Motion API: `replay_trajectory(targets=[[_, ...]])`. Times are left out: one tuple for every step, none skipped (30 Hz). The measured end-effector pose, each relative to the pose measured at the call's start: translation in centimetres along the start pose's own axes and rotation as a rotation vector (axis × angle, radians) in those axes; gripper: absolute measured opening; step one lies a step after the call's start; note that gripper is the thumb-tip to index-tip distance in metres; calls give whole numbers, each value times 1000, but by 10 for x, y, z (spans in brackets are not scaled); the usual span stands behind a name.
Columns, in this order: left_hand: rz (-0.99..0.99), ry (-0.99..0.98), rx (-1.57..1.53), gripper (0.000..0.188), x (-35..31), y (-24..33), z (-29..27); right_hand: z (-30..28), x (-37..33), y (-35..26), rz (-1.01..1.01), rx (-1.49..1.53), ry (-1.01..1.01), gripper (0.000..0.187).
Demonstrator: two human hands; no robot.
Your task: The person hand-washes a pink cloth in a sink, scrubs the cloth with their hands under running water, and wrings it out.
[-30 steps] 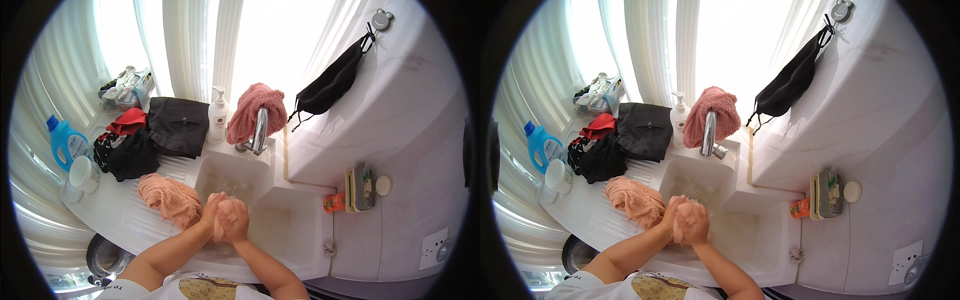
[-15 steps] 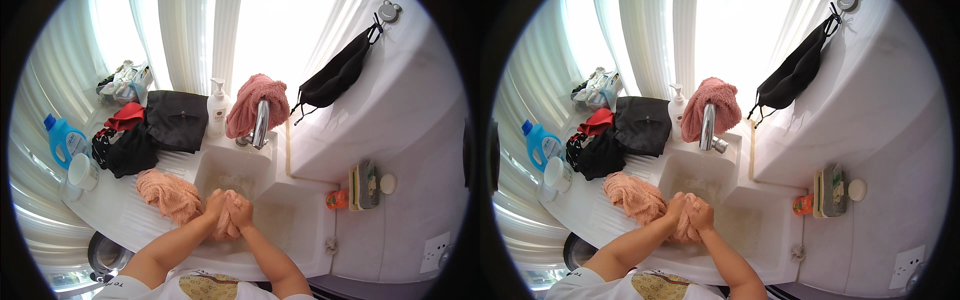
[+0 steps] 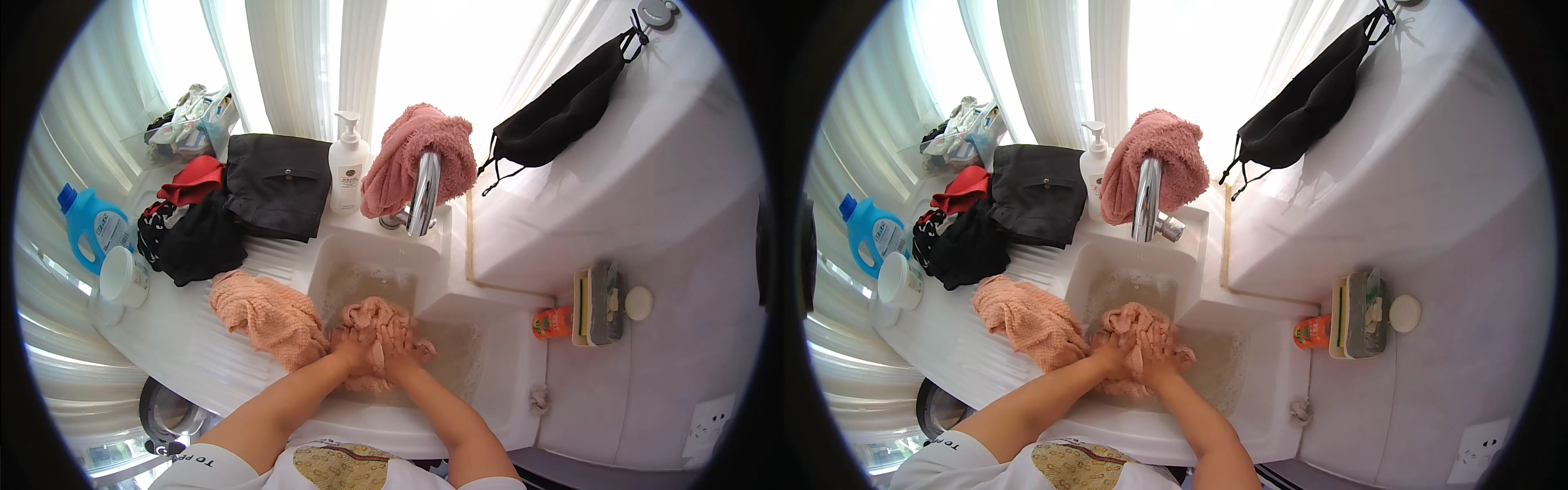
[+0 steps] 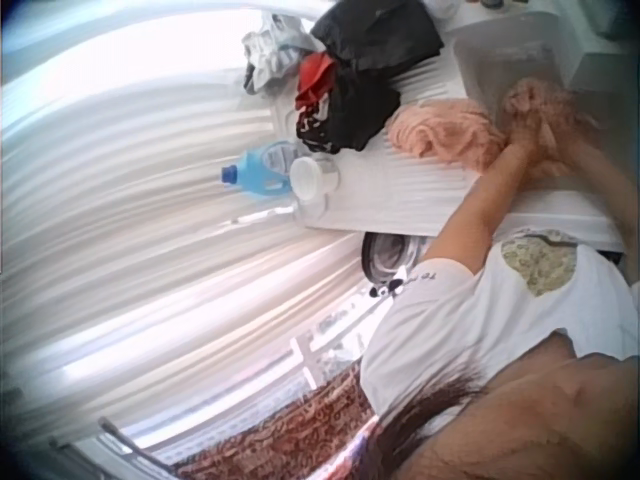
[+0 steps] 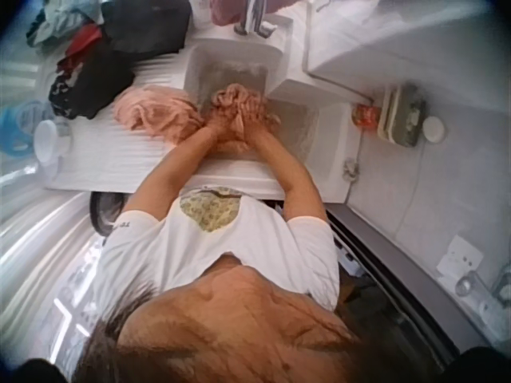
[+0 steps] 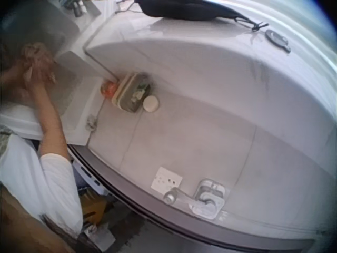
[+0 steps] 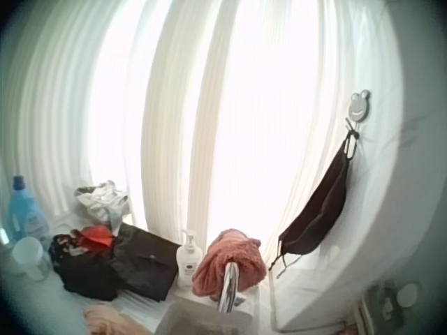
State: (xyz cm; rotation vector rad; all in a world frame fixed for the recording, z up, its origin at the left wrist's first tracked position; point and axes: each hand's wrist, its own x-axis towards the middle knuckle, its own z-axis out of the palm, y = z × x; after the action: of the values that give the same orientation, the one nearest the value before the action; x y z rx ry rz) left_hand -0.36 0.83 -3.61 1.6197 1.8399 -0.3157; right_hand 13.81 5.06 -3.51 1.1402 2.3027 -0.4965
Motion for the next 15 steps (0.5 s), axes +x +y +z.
replay_trajectory(targets=[[-13, -51, -42, 94, 7, -7, 1, -6, 3, 4, -37, 32, -24, 106], [-27, -57, -64, 95, 26, -23, 19, -13, 7, 7, -85, 59, -42, 107], [-24, -62, -40, 92, 24, -19, 12, -16, 11, 16, -122, 93, -60, 109], [-23, -67, -17, 90, 20, -16, 5, -12, 13, 29, -102, 123, 14, 107], [-25, -71, 7, 88, 17, -15, -1, -4, 13, 42, -86, 154, 89, 105], [-51, -29, -99, 82, 17, -14, 2, 0, 11, 48, -71, 178, 160, 104], [-77, 14, -205, 75, 16, -13, 11, 6, 9, 44, 42, 283, 209, 98], [-105, 55, -315, 69, 15, -11, 21, 10, 6, 33, 154, 385, 254, 92], [-151, 76, -716, 62, 22, -16, 33, 10, 6, 19, 257, 487, 301, 86], [-193, 98, -1117, 55, 34, -24, 48, 8, 11, 9, 280, 752, 341, 78], [-214, 83, -1450, 51, 35, -22, 47, 6, 15, 3, 314, 1021, 381, 71], [-251, 83, -1782, 47, 28, -19, 36, 3, 20, -5, 341, 1295, 420, 64], [-280, 53, -2049, 46, 19, -15, 26, 0, 21, -12, 199, 1437, 424, 62], [-311, 26, -2321, 45, 9, -14, 15, -3, 21, -22, 45, 1571, 418, 61], [-136, 18, -2407, 46, 8, -19, 16, -16, 13, -32, -107, 1699, 404, 59]])
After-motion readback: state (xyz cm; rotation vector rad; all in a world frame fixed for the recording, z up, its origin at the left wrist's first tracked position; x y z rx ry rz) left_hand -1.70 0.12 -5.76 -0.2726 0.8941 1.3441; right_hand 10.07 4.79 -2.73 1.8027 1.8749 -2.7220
